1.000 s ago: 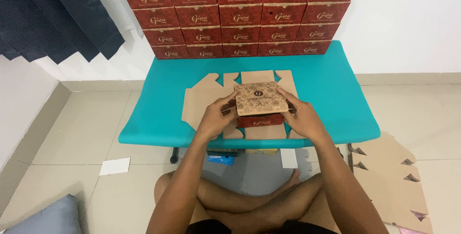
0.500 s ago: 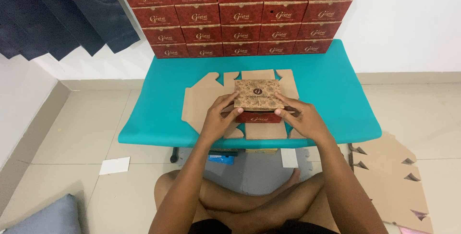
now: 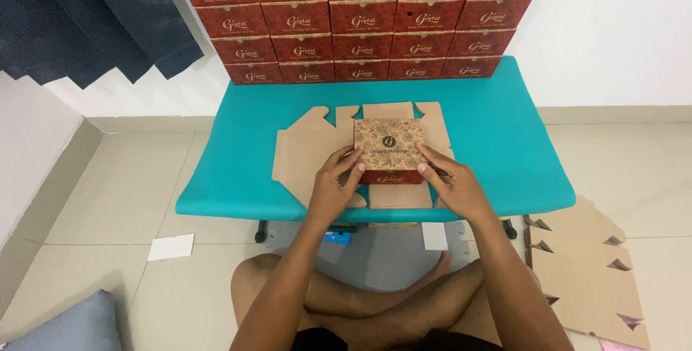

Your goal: The person is folding flat cardboard templates into boxes and stacking them on top of an existing pile on a small stool.

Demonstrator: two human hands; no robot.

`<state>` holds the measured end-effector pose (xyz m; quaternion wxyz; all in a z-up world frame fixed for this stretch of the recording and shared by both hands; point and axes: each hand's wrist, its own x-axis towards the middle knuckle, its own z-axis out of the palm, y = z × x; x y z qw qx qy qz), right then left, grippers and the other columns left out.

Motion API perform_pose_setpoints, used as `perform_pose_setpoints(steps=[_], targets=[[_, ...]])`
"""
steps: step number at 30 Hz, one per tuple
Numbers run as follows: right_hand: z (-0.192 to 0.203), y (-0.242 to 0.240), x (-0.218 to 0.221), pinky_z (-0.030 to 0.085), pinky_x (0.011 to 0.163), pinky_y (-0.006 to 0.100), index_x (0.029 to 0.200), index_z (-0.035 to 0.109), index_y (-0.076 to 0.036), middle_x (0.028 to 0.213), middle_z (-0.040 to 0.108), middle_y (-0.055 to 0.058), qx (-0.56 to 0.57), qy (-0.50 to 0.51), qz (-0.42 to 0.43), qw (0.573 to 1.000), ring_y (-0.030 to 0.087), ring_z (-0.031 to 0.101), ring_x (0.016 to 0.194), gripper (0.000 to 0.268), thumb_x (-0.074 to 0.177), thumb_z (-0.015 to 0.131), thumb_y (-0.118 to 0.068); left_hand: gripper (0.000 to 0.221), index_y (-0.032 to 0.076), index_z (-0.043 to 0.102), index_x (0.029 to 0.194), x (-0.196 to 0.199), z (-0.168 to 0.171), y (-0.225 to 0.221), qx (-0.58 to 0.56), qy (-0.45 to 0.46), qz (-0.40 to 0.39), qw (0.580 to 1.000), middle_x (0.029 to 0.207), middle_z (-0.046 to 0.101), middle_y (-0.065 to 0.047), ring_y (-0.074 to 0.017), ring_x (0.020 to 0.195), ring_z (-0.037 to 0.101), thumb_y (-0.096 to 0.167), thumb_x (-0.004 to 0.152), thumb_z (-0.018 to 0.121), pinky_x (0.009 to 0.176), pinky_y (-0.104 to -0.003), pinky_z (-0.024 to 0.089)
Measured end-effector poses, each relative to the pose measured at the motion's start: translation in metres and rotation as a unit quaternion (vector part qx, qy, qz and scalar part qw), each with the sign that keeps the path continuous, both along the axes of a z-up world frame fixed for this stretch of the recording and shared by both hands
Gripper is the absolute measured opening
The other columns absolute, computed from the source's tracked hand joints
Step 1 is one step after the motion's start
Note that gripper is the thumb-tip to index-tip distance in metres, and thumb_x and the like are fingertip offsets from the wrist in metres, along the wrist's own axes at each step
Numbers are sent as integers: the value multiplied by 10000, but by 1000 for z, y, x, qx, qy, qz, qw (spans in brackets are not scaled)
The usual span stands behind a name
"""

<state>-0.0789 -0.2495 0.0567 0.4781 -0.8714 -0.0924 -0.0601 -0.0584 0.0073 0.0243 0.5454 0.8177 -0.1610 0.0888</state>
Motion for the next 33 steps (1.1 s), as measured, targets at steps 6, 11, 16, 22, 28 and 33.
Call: perform_pose_setpoints(steps=[6,11,16,22,28,33], targets=[[-16,2,4,422,1105,674,1553,441,-68,1457,505,356,58,41,-29,997,537,465,1361,603,1032,606,-324,606,37,470,1526,3,-18,-6,-65,101,-1,993,1523,462,-299,-447,1428,432,414,1058,545,1182,-568,357],[-15,5,0,389,1141,636,1531,489,-75,1480,508,320,76,67,-47,994,503,459,1388,595,1020,623,-349,629,26,434,1541,-10,6,-8,-57,107,-5,993,1554,430,-284,-438,1449,404,428,1063,516,1189,-565,345],[0,7,-4,278,1223,613,1571,395,-61,1597,372,286,151,78,-64,983,477,334,1483,620,1035,561,-325,658,-17,401,1536,-10,38,-24,-40,59,-37,997,1573,378,-307,-472,1455,372,422,1060,518,1171,-584,354],[73,-31,26,227,1255,566,1598,250,-9,1644,261,284,397,-97,-63,910,440,256,1529,566,1118,387,-275,623,14,389,1548,56,106,-96,7,-96,-87,991,1561,389,-294,-453,1468,376,234,1018,631,1179,-557,389],[150,-133,132,247,1195,653,1620,279,-127,1623,262,335,346,-249,-97,899,530,239,1477,513,1186,433,-352,648,89,515,1484,190,189,-197,56,-309,-29,949,1357,620,-176,-362,1332,579,558,1038,551,1141,-526,435],[183,-179,224,239,1181,640,1579,410,-156,1598,349,298,345,-175,-146,911,499,264,1468,514,1120,478,-377,587,132,632,1396,245,247,-233,290,-351,119,882,1525,479,-74,-325,1512,239,561,995,608,1247,-544,166]])
